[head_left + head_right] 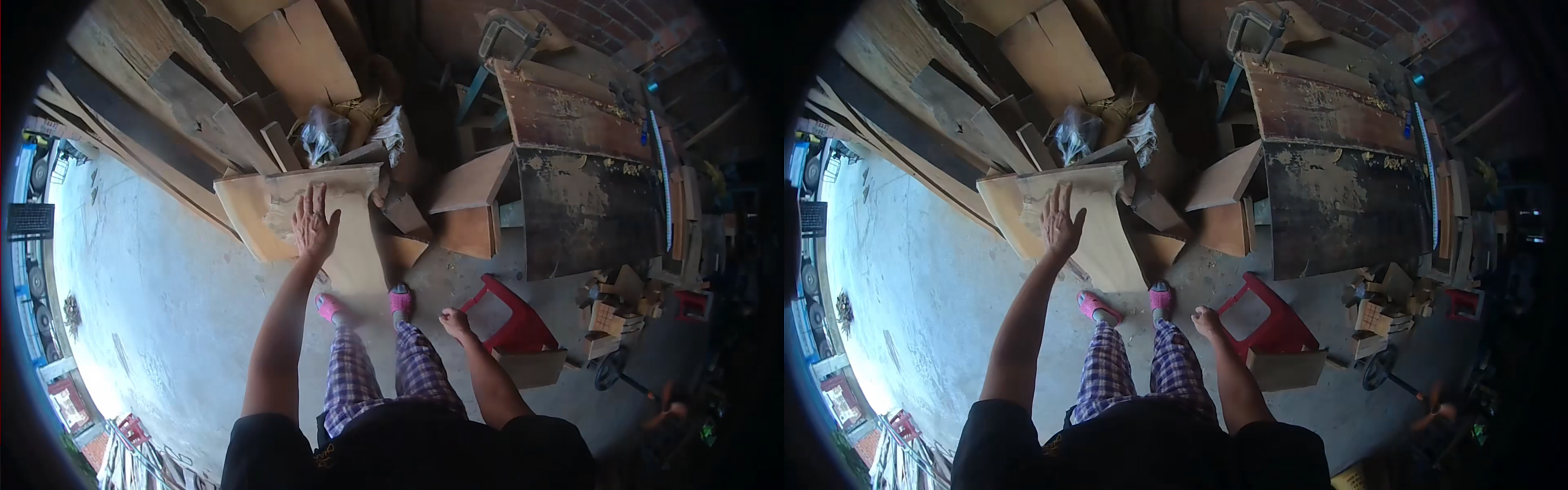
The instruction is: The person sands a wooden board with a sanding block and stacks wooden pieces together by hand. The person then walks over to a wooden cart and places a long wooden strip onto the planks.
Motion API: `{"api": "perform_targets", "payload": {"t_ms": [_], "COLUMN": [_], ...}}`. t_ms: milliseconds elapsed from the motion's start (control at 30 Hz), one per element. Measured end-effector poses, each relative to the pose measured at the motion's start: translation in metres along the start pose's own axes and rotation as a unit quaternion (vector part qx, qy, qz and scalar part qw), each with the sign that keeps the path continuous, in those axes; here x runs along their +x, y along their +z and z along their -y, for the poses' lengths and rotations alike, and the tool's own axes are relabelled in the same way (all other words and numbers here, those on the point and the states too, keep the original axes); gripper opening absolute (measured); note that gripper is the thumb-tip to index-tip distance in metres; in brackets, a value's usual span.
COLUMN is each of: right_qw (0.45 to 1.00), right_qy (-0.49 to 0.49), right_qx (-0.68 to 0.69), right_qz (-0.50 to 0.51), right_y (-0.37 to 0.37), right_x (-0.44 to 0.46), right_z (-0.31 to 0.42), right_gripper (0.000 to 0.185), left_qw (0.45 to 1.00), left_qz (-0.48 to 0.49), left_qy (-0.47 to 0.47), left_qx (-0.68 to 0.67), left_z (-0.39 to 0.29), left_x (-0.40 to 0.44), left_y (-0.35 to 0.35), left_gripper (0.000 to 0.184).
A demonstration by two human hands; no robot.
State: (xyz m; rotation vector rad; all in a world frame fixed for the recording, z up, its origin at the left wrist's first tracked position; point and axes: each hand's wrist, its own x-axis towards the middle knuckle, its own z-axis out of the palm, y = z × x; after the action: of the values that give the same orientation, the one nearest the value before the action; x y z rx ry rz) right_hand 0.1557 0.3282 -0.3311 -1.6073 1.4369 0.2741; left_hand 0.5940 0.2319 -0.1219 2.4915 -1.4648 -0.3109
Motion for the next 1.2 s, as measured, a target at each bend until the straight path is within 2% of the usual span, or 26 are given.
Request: {"api": "perform_targets", "payload": {"t_ms": [33, 133, 167, 200, 267, 300, 333, 367, 433, 533, 600, 733, 800, 833, 900, 967, 1033, 1100, 1200], "right_qw": [1.000, 0.999, 0.998, 0.997, 0.996, 0.995, 0.995, 0.990, 0.981, 0.971, 0.964, 0.963, 0.947, 0.934, 0.949, 0.963, 0.954, 0.934, 0.886], "right_qy": [0.003, 0.002, 0.008, 0.018, 0.019, 0.019, 0.010, -0.008, -0.031, -0.063, -0.082, -0.123, -0.168, -0.202, -0.169, -0.119, -0.132, -0.153, -0.226], "right_qx": [-0.003, -0.032, -0.062, -0.070, -0.081, -0.081, -0.092, -0.132, -0.179, -0.225, -0.246, -0.239, -0.272, -0.294, -0.251, -0.186, -0.175, -0.219, -0.275], "right_qz": [-0.013, -0.001, 0.012, 0.027, 0.041, 0.049, 0.048, 0.057, 0.063, 0.049, 0.054, 0.030, 0.020, 0.014, 0.085, 0.157, 0.207, 0.237, 0.297], "right_y": [0.002, -0.017, -0.017, -0.027, -0.035, -0.040, -0.046, -0.052, -0.065, -0.079, -0.080, -0.058, -0.042, -0.028, -0.002, 0.017, 0.048, 0.075, 0.096], "right_x": [-0.003, -0.022, -0.020, -0.025, -0.023, -0.021, -0.017, -0.013, -0.008, -0.003, 0.007, 0.005, -0.002, -0.007, -0.012, -0.062, -0.093, -0.131, -0.212], "right_z": [-0.009, -0.007, -0.015, -0.008, -0.012, -0.011, -0.009, -0.007, 0.002, 0.034, 0.052, 0.069, 0.078, 0.082, 0.082, 0.106, 0.108, 0.110, 0.125], "right_gripper": [0.036, 0.035, 0.040, 0.040, 0.040, 0.040, 0.040, 0.040, 0.040, 0.038, 0.037, 0.037, 0.035, 0.033, 0.028, 0.024, 0.022, 0.023, 0.033], "left_qw": [0.998, 0.977, 0.964, 0.939, 0.873, 0.841, 0.788, 0.750, 0.608, 0.583, 0.590, 0.604, 0.597, 0.586, 0.543, 0.485, 0.423, 0.374, 0.348], "left_qz": [0.052, 0.150, 0.219, 0.273, 0.358, 0.412, 0.456, 0.464, 0.521, 0.511, 0.512, 0.523, 0.504, 0.487, 0.441, 0.378, 0.313, 0.257, 0.219], "left_qy": [-0.036, -0.025, -0.103, -0.153, -0.312, -0.335, -0.404, -0.457, -0.562, -0.561, -0.551, -0.516, -0.519, -0.531, -0.563, -0.597, -0.624, -0.638, -0.631], "left_qx": [-0.023, -0.148, -0.112, -0.142, -0.111, -0.109, -0.091, -0.117, -0.207, -0.290, -0.295, -0.310, -0.346, -0.372, -0.441, -0.515, -0.578, -0.621, -0.658], "left_z": [0.002, 0.067, 0.075, 0.094, 0.120, 0.127, 0.131, 0.138, 0.151, 0.136, 0.134, 0.065, 0.050, 0.045, 0.027, 0.014, 0.010, 0.009, 0.012], "left_x": [-0.026, -0.141, -0.187, -0.238, -0.337, -0.379, -0.417, -0.453, -0.510, -0.553, -0.569, -0.530, -0.567, -0.580, -0.599, -0.617, -0.660, -0.714, -0.768], "left_y": [0.006, 0.079, 0.086, 0.094, 0.102, 0.088, 0.077, 0.073, 0.070, 0.058, 0.057, 0.071, 0.082, 0.082, 0.069, 0.052, 0.038, 0.031, 0.028], "left_gripper": [0.067, 0.061, 0.059, 0.061, 0.073, 0.081, 0.088, 0.080, 0.089, 0.079, 0.080, 0.082, 0.083, 0.084, 0.085, 0.086, 0.087, 0.088, 0.090]}}
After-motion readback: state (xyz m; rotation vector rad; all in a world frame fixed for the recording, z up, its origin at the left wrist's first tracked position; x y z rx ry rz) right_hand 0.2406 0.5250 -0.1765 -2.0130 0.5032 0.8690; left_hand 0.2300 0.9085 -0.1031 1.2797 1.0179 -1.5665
